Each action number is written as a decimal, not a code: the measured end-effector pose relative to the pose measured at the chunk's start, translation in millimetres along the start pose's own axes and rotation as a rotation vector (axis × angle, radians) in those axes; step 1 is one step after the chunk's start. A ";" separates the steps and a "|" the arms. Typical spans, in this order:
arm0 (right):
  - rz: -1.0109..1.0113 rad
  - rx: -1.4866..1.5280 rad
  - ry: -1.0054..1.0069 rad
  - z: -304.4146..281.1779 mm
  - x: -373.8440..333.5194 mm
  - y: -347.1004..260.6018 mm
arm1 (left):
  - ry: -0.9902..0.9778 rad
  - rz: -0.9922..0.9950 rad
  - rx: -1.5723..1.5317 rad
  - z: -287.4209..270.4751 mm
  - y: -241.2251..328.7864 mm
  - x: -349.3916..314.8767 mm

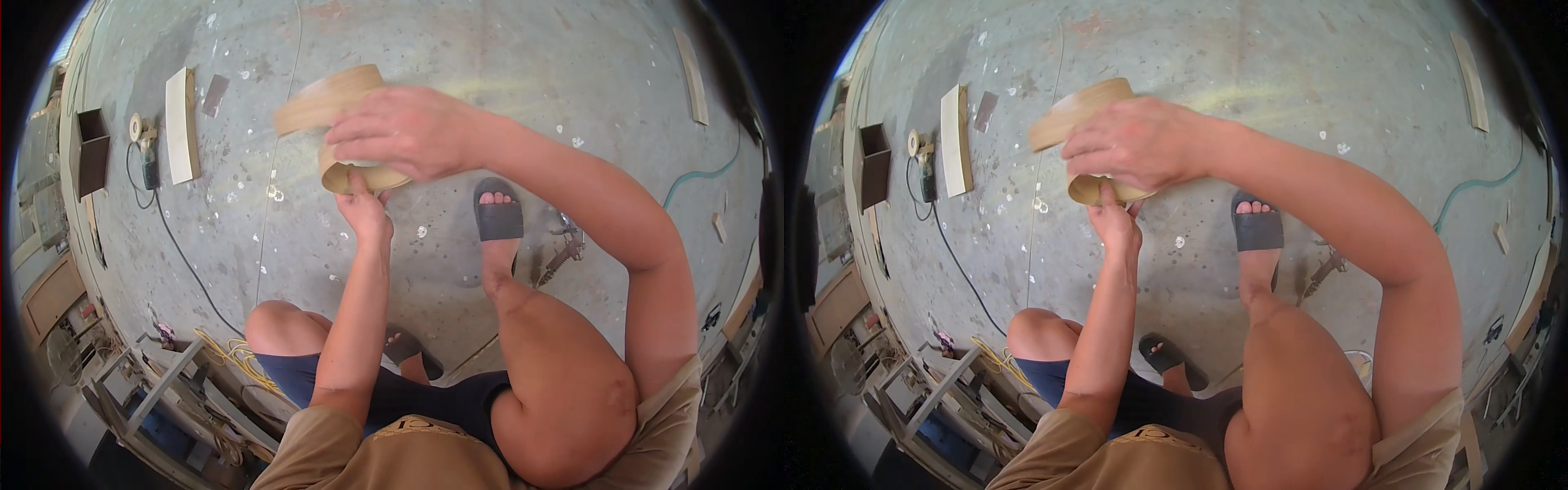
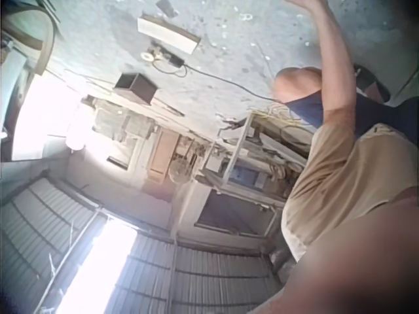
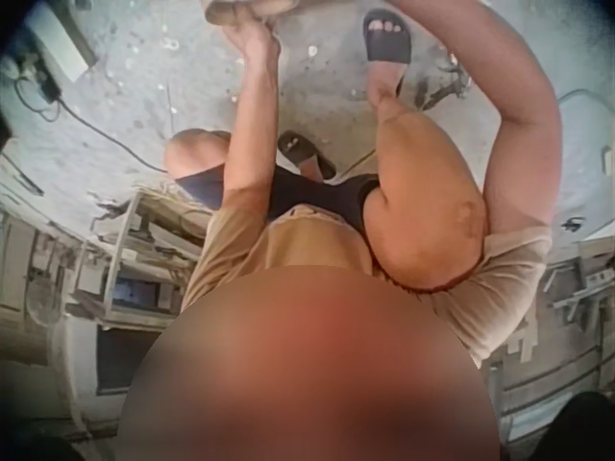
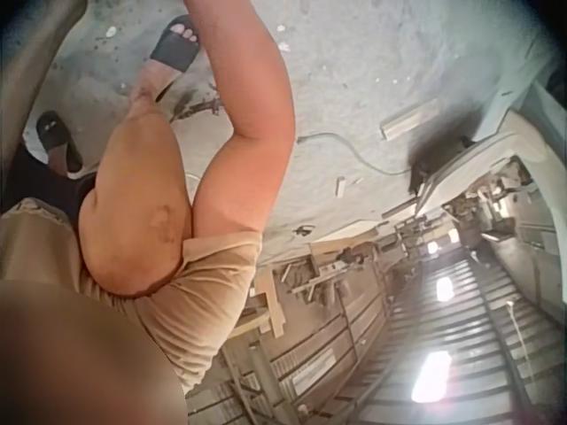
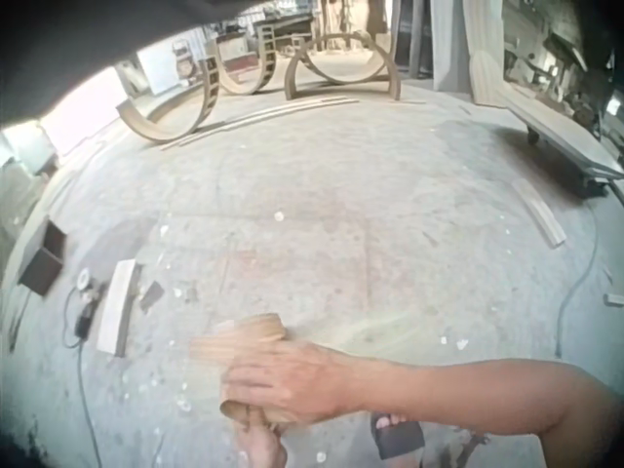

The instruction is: Applying adhesive or coating to a long strip of wood veneer using a pneumatic spray gun.

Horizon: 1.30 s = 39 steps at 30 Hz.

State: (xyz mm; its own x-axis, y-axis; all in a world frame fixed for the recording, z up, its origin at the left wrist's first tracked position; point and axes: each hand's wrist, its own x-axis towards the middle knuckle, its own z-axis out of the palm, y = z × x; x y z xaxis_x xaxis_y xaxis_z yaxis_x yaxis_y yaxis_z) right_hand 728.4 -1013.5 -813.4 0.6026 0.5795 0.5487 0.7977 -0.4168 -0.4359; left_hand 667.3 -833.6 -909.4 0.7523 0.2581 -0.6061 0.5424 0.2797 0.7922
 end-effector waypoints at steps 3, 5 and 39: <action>0.033 0.104 -0.059 9.5 5.7 -7.7 | -0.038 0.023 0.035 0.1 -0.2 -5.8; 0.238 -0.059 -0.176 6.5 2.3 -4.4 | -0.022 0.035 0.105 -2.6 -6.9 -5.8; 1.139 -0.563 -0.388 74.6 -208.6 6.4 | -0.068 0.334 -0.018 28.4 56.1 -2.6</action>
State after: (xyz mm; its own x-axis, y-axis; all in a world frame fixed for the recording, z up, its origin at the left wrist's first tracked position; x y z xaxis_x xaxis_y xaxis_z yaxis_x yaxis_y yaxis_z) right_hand 606.1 -1084.8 -983.9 0.9657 -0.1630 -0.2023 -0.1876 -0.9762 -0.1091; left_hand 706.4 -844.8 -861.3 0.9107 0.2766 -0.3067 0.2553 0.2068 0.9445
